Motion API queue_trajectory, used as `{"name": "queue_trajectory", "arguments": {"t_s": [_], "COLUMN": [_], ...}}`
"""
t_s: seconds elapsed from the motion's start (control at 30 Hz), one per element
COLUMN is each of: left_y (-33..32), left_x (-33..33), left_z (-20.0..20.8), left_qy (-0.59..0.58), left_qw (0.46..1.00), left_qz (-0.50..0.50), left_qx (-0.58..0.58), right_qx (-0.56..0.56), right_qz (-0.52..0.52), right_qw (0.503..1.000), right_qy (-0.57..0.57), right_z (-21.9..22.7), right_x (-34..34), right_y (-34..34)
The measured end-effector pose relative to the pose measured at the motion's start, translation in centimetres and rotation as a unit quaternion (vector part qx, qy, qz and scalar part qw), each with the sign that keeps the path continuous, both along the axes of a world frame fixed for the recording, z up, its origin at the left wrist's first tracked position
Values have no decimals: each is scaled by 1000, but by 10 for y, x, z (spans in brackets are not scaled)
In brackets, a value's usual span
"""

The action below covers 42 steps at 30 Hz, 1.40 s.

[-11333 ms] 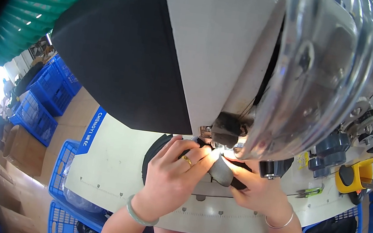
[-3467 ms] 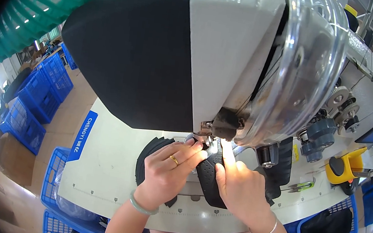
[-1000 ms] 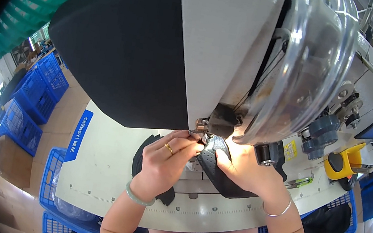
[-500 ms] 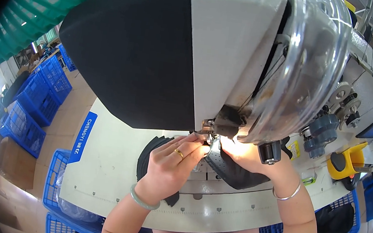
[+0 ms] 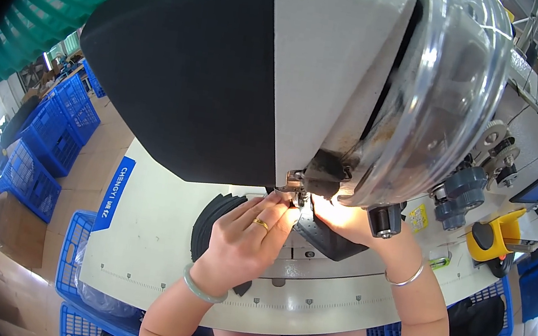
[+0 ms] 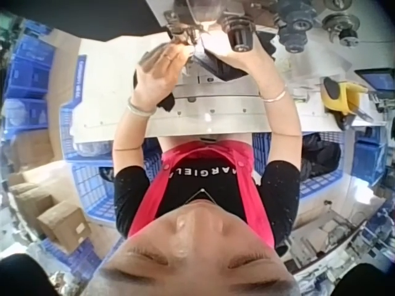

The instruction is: Stitching and inspecting shoe upper components using an industrial sewing machine.

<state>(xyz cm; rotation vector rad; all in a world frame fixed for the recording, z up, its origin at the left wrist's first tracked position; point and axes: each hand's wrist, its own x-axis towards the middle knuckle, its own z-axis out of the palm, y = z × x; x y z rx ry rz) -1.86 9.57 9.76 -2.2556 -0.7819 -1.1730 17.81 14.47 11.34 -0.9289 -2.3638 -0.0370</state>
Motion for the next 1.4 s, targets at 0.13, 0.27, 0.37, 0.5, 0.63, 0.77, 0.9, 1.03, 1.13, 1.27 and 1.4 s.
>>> {"name": "queue_trajectory", "arguments": {"t_s": [0.13,0.27,0.37,0.5,0.63,0.77,0.9,1.03,1.13,1.27,1.4], "left_y": [0,5,13,12,5,3,0,-2,-2,-4,-3], "left_x": [1,-10,-22,-25,-26,-24,-21,-22,-22,-17,-14], "left_z": [1,6,-4,-8,-2,-2,-1,-5,-6,-5,-7], "left_qy": [10,-42,-106,-134,-74,-45,-27,-25,-15,-20,-15], "left_qw": [1000,996,980,961,974,983,988,988,988,994,996], "left_qz": [7,-41,-74,-114,-102,-81,-62,-49,-50,-22,-3], "left_qx": [12,-61,-154,-213,-187,-160,-136,-141,-143,-104,-92], "right_qx": [-1,-108,102,193,194,196,200,215,223,209,222], "right_qz": [14,-99,25,13,-17,6,2,-3,1,11,20], "right_qw": [999,989,992,979,979,976,975,974,969,970,966], "right_qy": [44,-37,68,63,59,93,99,76,103,124,130], "right_z": [-7,-30,-24,-50,-51,-50,-57,-56,-54,-59,-65], "right_x": [5,20,12,10,8,6,3,1,-1,-1,2], "right_y": [5,-11,-43,-41,-42,-35,-32,-33,-30,-25,-16]}}
